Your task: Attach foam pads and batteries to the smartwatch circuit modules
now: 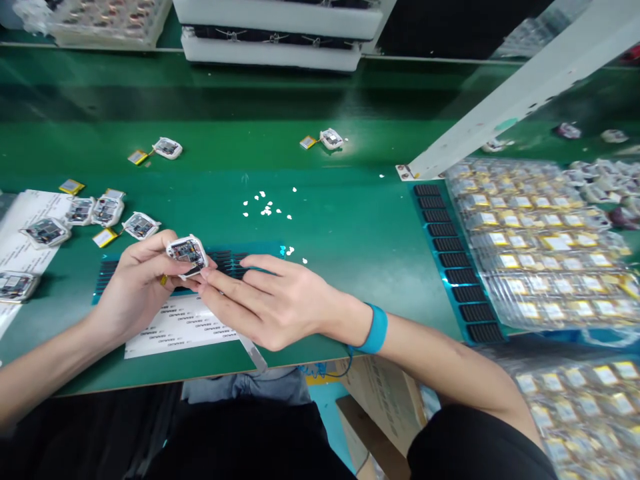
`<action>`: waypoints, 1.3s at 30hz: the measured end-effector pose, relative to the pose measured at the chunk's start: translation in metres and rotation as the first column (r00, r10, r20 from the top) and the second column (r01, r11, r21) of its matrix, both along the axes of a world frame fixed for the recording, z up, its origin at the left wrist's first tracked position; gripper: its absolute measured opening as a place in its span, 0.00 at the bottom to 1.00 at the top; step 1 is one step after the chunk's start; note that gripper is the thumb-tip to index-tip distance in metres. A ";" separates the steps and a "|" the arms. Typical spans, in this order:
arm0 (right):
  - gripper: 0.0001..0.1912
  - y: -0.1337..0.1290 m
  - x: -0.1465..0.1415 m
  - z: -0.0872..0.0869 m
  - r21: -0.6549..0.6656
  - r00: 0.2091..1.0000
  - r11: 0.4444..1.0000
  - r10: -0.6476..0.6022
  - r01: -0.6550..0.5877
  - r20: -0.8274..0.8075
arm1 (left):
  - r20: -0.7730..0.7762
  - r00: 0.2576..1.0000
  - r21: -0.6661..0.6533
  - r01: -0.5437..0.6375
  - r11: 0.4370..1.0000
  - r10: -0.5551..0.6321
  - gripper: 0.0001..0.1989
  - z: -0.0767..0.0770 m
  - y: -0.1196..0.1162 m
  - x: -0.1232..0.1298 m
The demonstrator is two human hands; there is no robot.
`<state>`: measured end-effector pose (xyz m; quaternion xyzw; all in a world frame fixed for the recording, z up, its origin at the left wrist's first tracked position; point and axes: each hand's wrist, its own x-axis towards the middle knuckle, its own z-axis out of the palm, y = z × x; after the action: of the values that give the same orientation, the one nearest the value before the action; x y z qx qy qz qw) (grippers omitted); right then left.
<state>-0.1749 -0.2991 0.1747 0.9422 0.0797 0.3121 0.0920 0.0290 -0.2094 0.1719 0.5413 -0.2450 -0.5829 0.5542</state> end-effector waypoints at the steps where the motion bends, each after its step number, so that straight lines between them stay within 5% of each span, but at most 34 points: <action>1: 0.13 0.000 0.000 0.000 0.002 1.000 1.000 -0.003 0.003 0.006 | 0.000 1.000 -0.003 0.002 1.000 -0.002 0.08 0.000 0.000 0.000; 19: 0.11 0.001 0.001 0.000 0.034 0.999 0.999 0.005 -0.004 -0.038 | 0.097 0.994 -0.061 0.051 0.997 -0.045 0.11 -0.003 0.002 -0.002; 23: 0.12 -0.004 0.000 -0.003 0.126 0.997 0.992 -0.023 0.032 -0.071 | 0.130 0.991 -0.099 0.011 0.995 0.002 0.10 -0.004 0.002 -0.003; 26: 0.13 -0.006 -0.001 -0.004 0.275 0.999 0.961 -0.013 0.025 -0.044 | 0.149 0.989 -0.110 -0.002 0.994 0.018 0.22 -0.003 0.003 -0.004; 30: 0.15 -0.007 0.000 -0.004 0.370 0.999 0.929 -0.025 0.034 -0.028 | 0.164 0.986 -0.106 0.006 0.994 0.011 0.19 -0.003 0.002 -0.004; 36: 0.15 -0.011 0.004 -0.005 0.286 0.991 0.951 -0.097 0.120 -0.093 | 0.193 0.981 -0.103 -0.006 0.995 0.026 0.16 -0.005 -0.004 -0.001; 39: 0.13 -0.015 0.004 -0.007 0.169 0.991 0.977 -0.131 0.131 -0.011 | 0.352 0.932 -0.111 0.128 0.985 -0.082 0.16 -0.001 -0.009 0.006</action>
<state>-0.1705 -0.3144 0.1673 0.9498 -0.0095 0.3111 0.0318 0.0353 -0.2186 0.1705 0.5836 -0.4054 -0.4899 0.5051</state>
